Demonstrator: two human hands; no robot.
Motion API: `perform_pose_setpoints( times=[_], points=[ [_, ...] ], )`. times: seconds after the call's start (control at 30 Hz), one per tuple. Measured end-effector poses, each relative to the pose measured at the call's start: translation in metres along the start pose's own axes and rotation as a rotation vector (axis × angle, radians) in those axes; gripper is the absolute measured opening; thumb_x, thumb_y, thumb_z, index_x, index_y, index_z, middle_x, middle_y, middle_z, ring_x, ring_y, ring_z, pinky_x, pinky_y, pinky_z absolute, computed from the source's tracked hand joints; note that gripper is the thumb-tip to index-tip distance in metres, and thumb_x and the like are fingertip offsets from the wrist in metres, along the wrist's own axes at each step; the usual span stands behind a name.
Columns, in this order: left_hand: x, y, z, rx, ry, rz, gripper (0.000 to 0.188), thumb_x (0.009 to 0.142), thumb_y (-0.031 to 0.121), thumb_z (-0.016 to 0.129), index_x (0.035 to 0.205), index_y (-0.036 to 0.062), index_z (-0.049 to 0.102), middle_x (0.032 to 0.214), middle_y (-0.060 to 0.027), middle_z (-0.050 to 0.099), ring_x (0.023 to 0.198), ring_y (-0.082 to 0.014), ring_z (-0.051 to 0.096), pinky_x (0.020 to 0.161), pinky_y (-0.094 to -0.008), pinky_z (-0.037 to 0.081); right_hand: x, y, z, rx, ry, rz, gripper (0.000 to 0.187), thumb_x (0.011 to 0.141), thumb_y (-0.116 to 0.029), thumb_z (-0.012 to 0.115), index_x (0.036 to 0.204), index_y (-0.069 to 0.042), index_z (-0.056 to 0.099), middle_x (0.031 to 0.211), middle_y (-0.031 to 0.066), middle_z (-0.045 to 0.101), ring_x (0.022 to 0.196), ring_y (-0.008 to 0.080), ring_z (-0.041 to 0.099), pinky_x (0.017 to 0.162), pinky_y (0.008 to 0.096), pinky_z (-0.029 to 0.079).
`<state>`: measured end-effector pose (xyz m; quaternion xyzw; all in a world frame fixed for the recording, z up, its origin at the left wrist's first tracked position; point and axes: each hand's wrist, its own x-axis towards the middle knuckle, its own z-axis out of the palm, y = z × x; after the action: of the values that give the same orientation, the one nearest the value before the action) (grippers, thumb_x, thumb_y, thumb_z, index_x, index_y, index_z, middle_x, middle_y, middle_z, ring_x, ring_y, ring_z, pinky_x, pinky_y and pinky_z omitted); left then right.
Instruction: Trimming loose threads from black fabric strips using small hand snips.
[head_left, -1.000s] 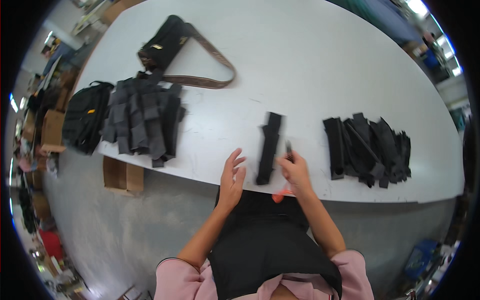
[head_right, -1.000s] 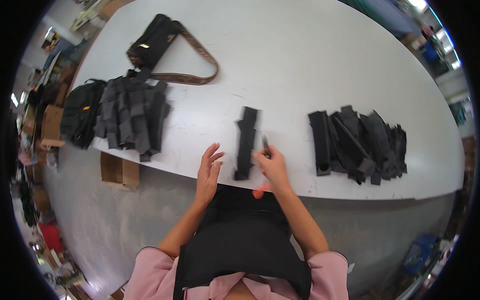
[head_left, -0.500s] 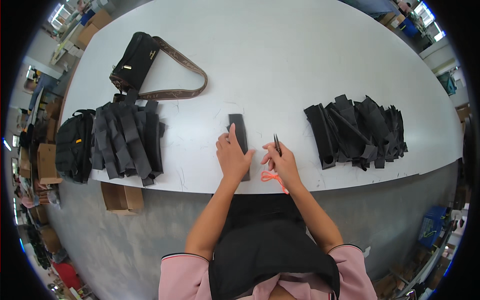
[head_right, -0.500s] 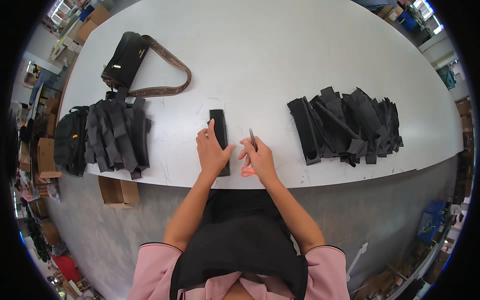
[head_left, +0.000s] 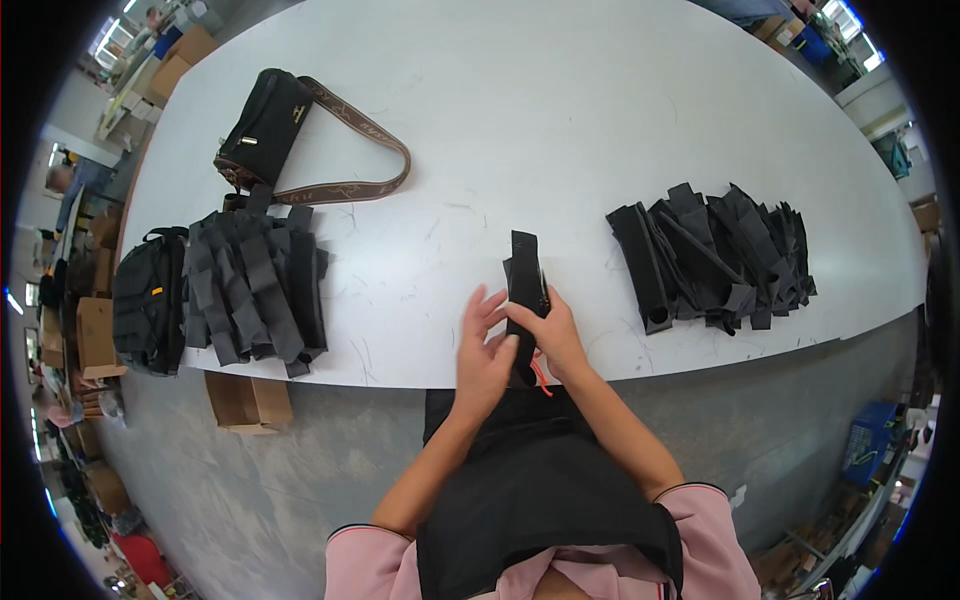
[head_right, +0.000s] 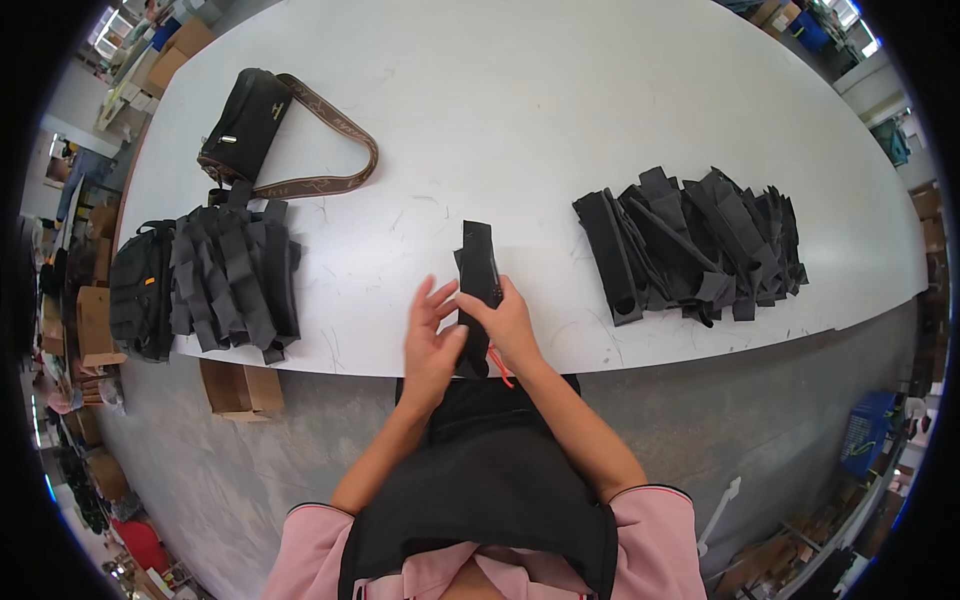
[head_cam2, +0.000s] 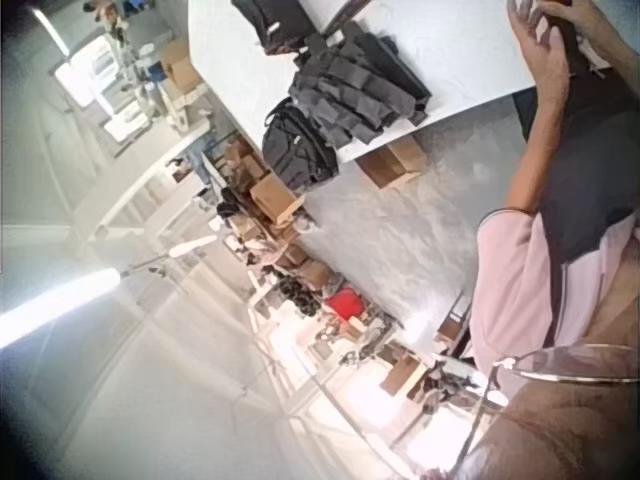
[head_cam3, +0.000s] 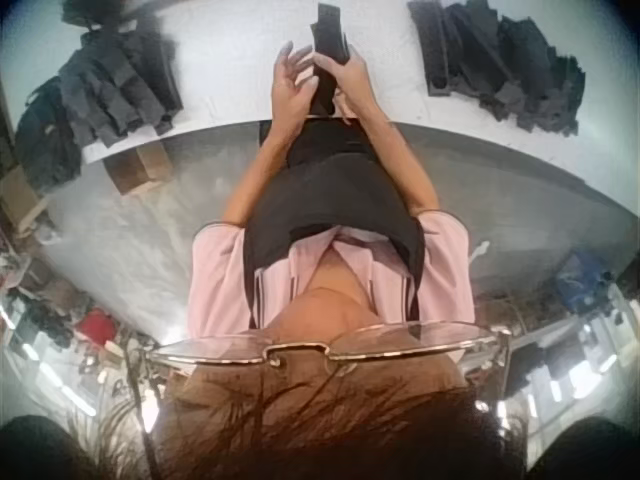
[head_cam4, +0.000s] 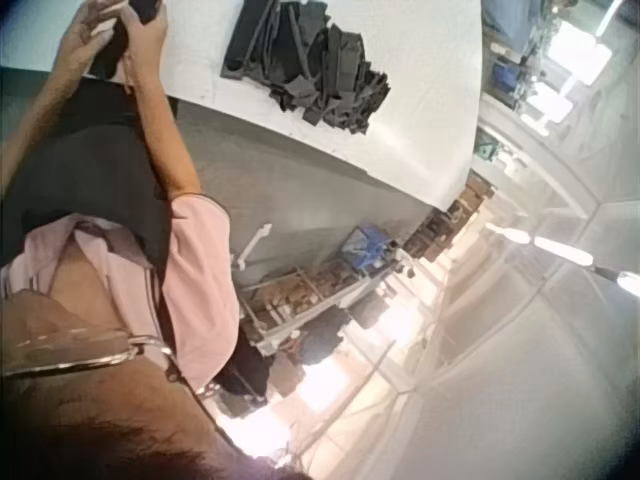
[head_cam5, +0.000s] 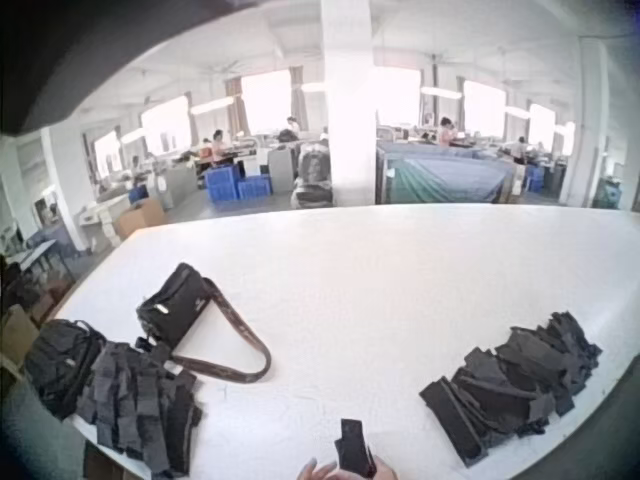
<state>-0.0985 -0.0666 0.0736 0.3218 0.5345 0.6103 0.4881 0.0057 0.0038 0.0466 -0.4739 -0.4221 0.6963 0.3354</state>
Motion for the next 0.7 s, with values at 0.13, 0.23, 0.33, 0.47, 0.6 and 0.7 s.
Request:
perform_pose_setpoints(
  times=[0.13,0.23,0.33,0.47,0.6,0.7],
  points=[
    [-0.008,0.000,-0.015,-0.235,0.110,-0.248,0.059,0.085,-0.004,0.051,0.140,0.0022,0.032,0.128,-0.0117,0.049,0.110,-0.0171,0.052,0.088,-0.0301,0.047,-0.022,-0.024,0.009,0.429,-0.087,0.149,0.030,0.084,-0.016,0.067,0.107,-0.001,0.054,0.089,0.0039,0.061,0.077,0.0090,0.059,0.066,0.0226,0.051],
    [-0.012,0.002,-0.013,-0.417,0.031,-0.457,0.053,0.086,-0.001,0.050,0.138,0.0004,0.037,0.121,-0.0096,0.054,0.108,-0.0146,0.053,0.086,-0.0268,0.046,-0.023,-0.022,0.007,0.325,-0.088,0.168,0.030,0.084,-0.015,0.067,0.107,-0.001,0.055,0.088,0.0047,0.061,0.077,0.0095,0.060,0.066,0.0237,0.052],
    [-0.017,0.016,0.005,-0.406,-0.033,-0.411,0.050,0.087,-0.002,0.046,0.136,-0.0024,0.039,0.120,-0.0094,0.054,0.106,-0.0139,0.054,0.089,-0.0259,0.044,-0.021,-0.010,0.007,0.061,-0.050,0.016,0.039,0.079,-0.019,0.072,0.108,0.000,0.054,0.088,0.0058,0.061,0.075,0.0110,0.059,0.064,0.0266,0.051],
    [-0.018,0.009,0.009,-0.323,0.042,-0.364,0.052,0.086,-0.005,0.043,0.138,-0.0026,0.038,0.124,-0.0120,0.052,0.111,-0.0164,0.052,0.094,-0.0283,0.042,-0.029,-0.016,0.005,-0.688,0.191,-0.364,0.057,0.069,-0.028,0.079,0.112,-0.002,0.052,0.091,0.0074,0.057,0.067,0.0145,0.055,0.058,0.0313,0.047],
    [-0.024,-0.002,0.010,-0.081,-0.005,-0.292,0.053,0.089,-0.003,0.048,0.140,-0.0019,0.034,0.128,-0.0134,0.050,0.112,-0.0169,0.052,0.094,-0.0279,0.042,-0.028,-0.008,-0.006,-0.500,0.111,-0.333,0.066,0.070,-0.023,0.080,0.122,0.000,0.047,0.095,0.0077,0.051,0.059,0.0096,0.046,0.052,0.0261,0.042],
    [-0.026,0.002,0.011,-0.085,-0.090,-0.267,0.057,0.089,0.001,0.054,0.141,0.0010,0.030,0.125,-0.0132,0.051,0.110,-0.0173,0.053,0.092,-0.0287,0.044,-0.026,-0.015,-0.002,-0.322,0.023,-0.163,0.057,0.076,-0.012,0.074,0.122,0.001,0.044,0.099,0.0097,0.055,0.067,0.0112,0.057,0.060,0.0236,0.048]
  ],
)
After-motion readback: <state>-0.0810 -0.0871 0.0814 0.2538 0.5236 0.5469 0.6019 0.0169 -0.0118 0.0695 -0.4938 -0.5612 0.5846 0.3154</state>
